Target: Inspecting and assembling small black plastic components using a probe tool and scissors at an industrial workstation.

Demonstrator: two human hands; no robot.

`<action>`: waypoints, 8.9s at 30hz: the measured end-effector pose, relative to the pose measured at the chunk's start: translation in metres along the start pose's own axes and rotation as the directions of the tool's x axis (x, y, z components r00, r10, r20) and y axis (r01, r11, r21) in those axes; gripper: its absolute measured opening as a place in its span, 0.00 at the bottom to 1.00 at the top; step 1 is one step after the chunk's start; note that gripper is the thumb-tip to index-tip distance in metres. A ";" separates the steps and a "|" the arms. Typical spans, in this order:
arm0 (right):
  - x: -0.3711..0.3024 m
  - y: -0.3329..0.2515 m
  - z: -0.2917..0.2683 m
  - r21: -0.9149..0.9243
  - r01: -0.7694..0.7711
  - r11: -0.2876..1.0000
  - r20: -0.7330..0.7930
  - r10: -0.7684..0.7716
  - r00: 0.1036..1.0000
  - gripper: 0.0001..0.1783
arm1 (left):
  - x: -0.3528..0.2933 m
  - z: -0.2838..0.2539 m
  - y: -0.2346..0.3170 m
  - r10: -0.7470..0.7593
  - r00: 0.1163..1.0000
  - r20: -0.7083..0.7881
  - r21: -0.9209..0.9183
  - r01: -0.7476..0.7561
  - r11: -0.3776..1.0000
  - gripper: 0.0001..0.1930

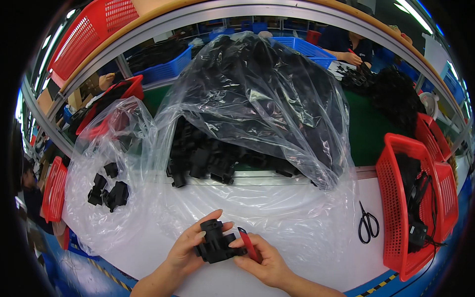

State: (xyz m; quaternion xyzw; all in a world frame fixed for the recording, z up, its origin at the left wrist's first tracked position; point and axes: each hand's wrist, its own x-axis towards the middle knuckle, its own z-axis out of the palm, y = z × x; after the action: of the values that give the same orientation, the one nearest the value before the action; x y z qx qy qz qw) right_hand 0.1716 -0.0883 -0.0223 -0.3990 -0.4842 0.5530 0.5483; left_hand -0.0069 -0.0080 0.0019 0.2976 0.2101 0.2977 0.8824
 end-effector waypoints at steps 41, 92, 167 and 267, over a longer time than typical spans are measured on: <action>0.000 -0.009 -0.005 0.091 0.150 0.985 -0.117 -0.139 0.983 0.10 | -0.005 -0.009 -0.018 0.337 0.908 0.249 0.783 -0.393 0.481 0.42; 0.007 -0.005 -0.005 -0.183 0.099 0.978 -0.103 -0.120 0.987 0.31 | -0.012 0.003 -0.003 0.593 0.742 0.313 0.839 -0.509 0.194 0.13; 0.025 -0.014 -0.012 -0.197 -0.061 0.978 -0.299 -0.001 0.954 0.12 | -0.378 -0.367 0.233 0.447 -0.044 -0.893 0.405 -0.511 0.758 0.30; 0.018 -0.016 -0.025 0.612 -0.575 0.543 0.085 0.678 0.730 0.21 | 0.013 -0.024 -0.010 0.198 0.944 0.265 0.510 -0.311 0.802 0.47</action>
State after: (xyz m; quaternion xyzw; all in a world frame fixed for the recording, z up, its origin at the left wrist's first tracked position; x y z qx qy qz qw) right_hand 0.1980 -0.0689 -0.0109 -0.3936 -0.0610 0.8009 0.4471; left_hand -0.0062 0.0037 -0.0247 0.5897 0.1549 0.3105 0.7292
